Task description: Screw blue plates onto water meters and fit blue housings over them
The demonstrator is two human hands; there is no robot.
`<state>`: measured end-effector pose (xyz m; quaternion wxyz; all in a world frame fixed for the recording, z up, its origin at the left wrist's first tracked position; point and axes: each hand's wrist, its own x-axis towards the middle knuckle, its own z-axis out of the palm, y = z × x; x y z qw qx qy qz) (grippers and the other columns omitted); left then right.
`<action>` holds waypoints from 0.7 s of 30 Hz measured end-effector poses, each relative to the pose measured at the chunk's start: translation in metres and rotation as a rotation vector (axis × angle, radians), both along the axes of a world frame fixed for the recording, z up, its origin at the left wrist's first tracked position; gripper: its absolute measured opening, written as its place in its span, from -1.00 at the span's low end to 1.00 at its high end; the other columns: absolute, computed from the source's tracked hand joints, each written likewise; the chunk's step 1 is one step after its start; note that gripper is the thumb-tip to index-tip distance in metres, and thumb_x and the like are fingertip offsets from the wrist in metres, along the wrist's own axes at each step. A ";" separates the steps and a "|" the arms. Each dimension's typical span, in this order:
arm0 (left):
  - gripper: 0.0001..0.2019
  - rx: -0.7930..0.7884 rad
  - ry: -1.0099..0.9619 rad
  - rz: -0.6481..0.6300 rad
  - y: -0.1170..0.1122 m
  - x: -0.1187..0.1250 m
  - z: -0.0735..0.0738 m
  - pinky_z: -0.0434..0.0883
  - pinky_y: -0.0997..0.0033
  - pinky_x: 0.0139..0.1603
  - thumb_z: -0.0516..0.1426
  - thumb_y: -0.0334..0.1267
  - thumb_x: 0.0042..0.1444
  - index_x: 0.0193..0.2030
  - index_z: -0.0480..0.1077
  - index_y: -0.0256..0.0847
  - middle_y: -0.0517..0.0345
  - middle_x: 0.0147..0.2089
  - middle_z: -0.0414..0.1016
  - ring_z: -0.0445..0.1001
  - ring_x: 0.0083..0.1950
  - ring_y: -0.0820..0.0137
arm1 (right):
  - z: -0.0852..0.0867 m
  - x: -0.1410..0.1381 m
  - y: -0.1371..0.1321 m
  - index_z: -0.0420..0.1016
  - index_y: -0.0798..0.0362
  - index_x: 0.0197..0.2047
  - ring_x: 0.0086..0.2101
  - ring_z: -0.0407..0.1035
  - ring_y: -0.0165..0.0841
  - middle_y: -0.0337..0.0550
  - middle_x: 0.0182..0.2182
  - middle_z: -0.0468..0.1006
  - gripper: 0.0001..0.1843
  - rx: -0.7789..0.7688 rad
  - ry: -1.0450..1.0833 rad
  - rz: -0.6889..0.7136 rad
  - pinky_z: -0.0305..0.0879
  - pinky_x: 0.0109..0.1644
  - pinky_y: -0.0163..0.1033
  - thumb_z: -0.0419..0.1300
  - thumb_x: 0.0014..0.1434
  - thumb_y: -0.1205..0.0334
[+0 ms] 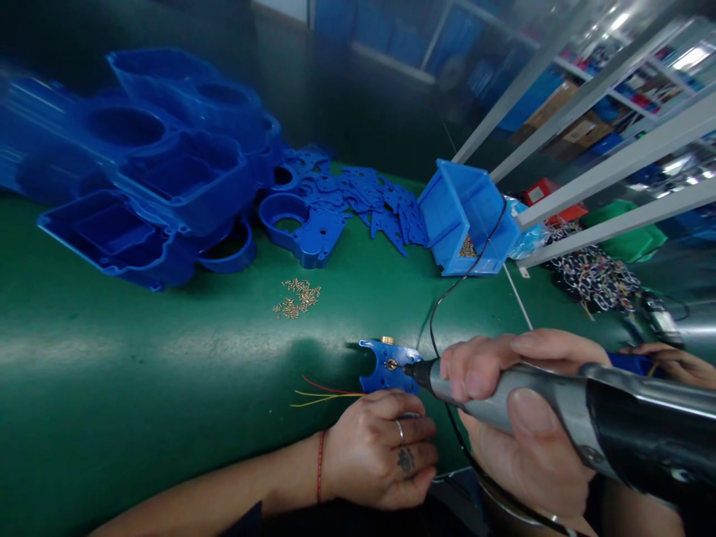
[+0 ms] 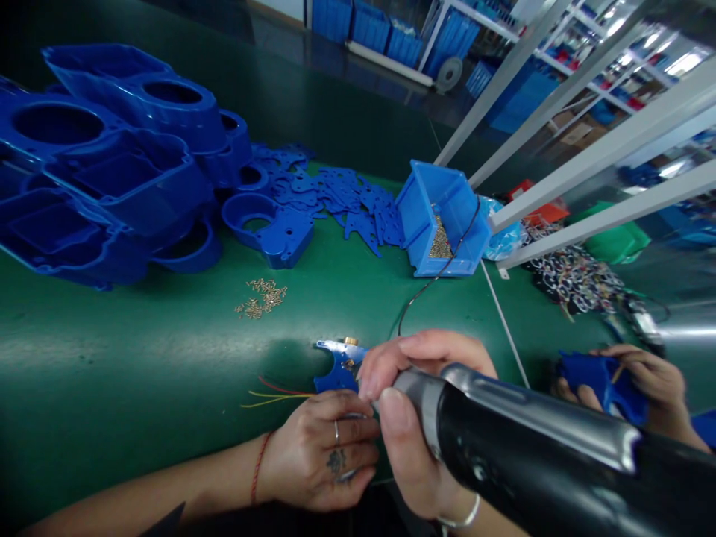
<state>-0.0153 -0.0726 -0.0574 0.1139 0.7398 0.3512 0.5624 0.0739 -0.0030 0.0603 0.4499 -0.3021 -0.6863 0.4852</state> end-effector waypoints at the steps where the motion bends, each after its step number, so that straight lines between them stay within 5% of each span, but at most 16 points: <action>1: -0.89 0.005 -0.004 0.002 0.000 0.000 -0.001 0.46 0.37 -0.08 0.12 -0.30 0.12 -0.32 0.45 -0.28 0.14 -0.25 0.56 0.46 -0.13 0.33 | 0.000 -0.003 0.000 0.28 -0.16 -0.05 -0.51 0.32 -0.30 -0.29 -0.53 0.38 -0.77 0.017 0.021 0.002 0.33 -0.36 -0.09 0.18 0.22 0.13; 9: -0.86 0.051 -0.012 0.035 0.002 0.002 -0.002 0.41 0.39 -0.26 0.08 -0.30 0.13 -0.43 0.38 -0.24 0.17 -0.32 0.53 0.44 -0.24 0.35 | -0.003 -0.018 -0.003 0.26 -0.04 -0.02 -0.49 0.32 -0.36 -0.28 -0.48 0.38 -0.74 0.035 0.086 0.063 0.33 -0.41 -0.19 0.17 0.23 0.30; 16: -0.89 0.025 0.003 0.015 0.000 0.001 -0.002 0.43 0.37 -0.11 0.11 -0.30 0.12 -0.36 0.43 -0.26 0.18 -0.29 0.54 0.44 -0.13 0.32 | -0.004 -0.018 0.000 0.25 -0.02 -0.14 -0.49 0.31 -0.40 -0.31 -0.47 0.36 -0.85 0.037 0.097 0.085 0.33 -0.41 -0.22 0.13 0.26 0.35; 21: -0.88 -0.012 0.030 0.017 -0.003 0.001 -0.002 0.42 0.36 -0.06 0.10 -0.29 0.14 -0.32 0.45 -0.24 0.20 -0.27 0.55 0.43 -0.07 0.32 | -0.006 -0.021 0.000 0.23 -0.05 0.00 -0.50 0.29 -0.40 -0.32 -0.48 0.36 -0.74 0.047 0.114 0.024 0.29 -0.41 -0.22 0.14 0.26 0.30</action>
